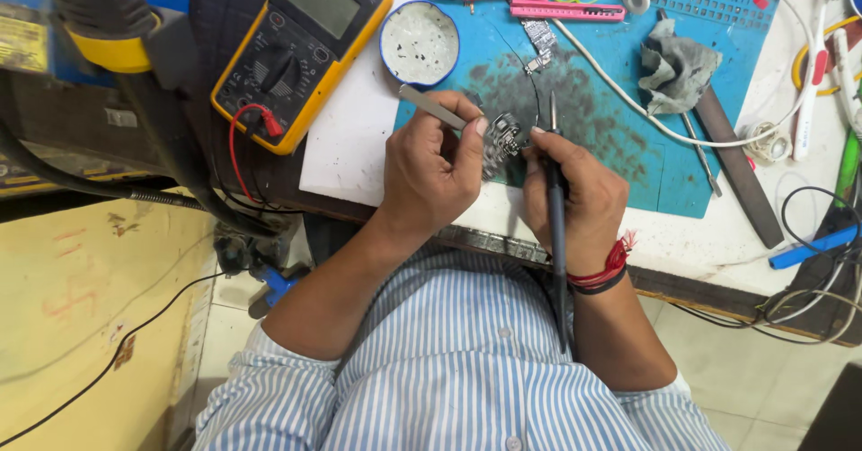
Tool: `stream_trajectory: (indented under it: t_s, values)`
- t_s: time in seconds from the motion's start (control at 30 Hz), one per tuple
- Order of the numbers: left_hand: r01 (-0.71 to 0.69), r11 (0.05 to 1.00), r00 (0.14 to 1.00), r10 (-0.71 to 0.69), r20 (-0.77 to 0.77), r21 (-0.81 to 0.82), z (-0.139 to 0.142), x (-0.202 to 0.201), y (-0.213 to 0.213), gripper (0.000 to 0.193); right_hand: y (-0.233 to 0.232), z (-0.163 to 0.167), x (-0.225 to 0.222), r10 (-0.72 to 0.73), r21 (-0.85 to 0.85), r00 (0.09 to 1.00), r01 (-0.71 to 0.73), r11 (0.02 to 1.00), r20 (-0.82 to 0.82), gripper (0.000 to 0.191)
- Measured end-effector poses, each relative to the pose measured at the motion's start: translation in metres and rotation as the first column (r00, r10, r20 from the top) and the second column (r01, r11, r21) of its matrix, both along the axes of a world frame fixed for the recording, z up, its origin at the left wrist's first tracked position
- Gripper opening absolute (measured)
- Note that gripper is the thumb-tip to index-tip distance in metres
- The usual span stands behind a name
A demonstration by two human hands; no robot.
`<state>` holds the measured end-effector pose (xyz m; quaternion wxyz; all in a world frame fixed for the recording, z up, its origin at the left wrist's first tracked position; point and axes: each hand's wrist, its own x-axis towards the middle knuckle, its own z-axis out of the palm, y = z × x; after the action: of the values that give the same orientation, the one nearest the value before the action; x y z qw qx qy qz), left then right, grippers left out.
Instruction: The person uses a soldering iron and tweezers to apply solder to multiple points on a small circuit board. The board is held steady with tweezers while the soldering iron is applied to various joints. The person works methodically across the board, focusing on different areas throughout the clip.
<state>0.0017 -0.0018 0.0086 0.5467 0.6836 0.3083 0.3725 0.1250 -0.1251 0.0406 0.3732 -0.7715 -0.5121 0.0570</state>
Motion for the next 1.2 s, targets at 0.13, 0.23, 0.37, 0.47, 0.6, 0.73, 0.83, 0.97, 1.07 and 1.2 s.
stream_trajectory:
  t_s: [0.13,0.23,0.37,0.47,0.6,0.73,0.83,0.97,1.07,1.2]
  values:
    - [0.008,1.0,1.0,-0.008,-0.008,0.019,0.001,-0.002,-0.001,0.01,0.001,0.0,-0.001,0.022,-0.013,1.0,-0.022,1.0,0.009,0.029]
    - [0.002,1.0,1.0,-0.002,-0.014,-0.001,0.0,-0.002,-0.002,0.009,-0.003,-0.005,0.0,0.059,-0.006,0.998,-0.059,0.998,0.026,0.028]
    - [-0.015,1.0,0.999,0.016,0.033,-0.019,-0.002,-0.002,-0.002,0.01,-0.014,-0.017,0.003,0.031,0.041,0.991,-0.026,0.999,-0.132,0.036]
    - [0.022,0.999,0.998,-0.02,0.064,-0.039,-0.003,-0.002,-0.001,0.009,-0.021,-0.028,0.004,0.01,0.157,0.922,0.055,0.986,-0.386,0.038]
    - [0.075,0.985,0.994,-0.086,0.064,0.154,-0.004,-0.003,0.001,0.009,-0.031,-0.033,0.004,-0.034,0.155,0.832,0.143,0.978,-0.554,0.03]
    - [0.089,0.994,0.996,-0.09,0.025,0.066,-0.005,-0.002,0.001,0.008,-0.038,-0.031,0.005,-0.085,0.092,0.854,0.153,0.984,-0.513,0.016]
    - [0.091,0.993,0.995,-0.093,0.023,0.08,-0.005,-0.002,0.002,0.008,-0.037,-0.03,0.007,-0.096,0.102,0.844,0.176,0.979,-0.528,0.016]
    - [0.094,0.992,0.995,-0.095,0.011,0.081,-0.005,-0.002,0.002,0.009,-0.036,-0.027,0.008,-0.094,0.069,0.861,0.148,0.987,-0.499,0.016]
    - [0.089,0.993,0.996,-0.089,-0.003,0.083,-0.004,-0.002,0.002,0.01,-0.036,-0.023,0.007,-0.118,0.013,0.88,0.14,0.99,-0.461,0.014]
    - [0.089,0.992,0.996,-0.089,-0.006,0.092,-0.004,-0.002,0.002,0.009,-0.033,-0.021,0.006,-0.119,0.029,0.882,0.148,0.988,-0.455,0.013]
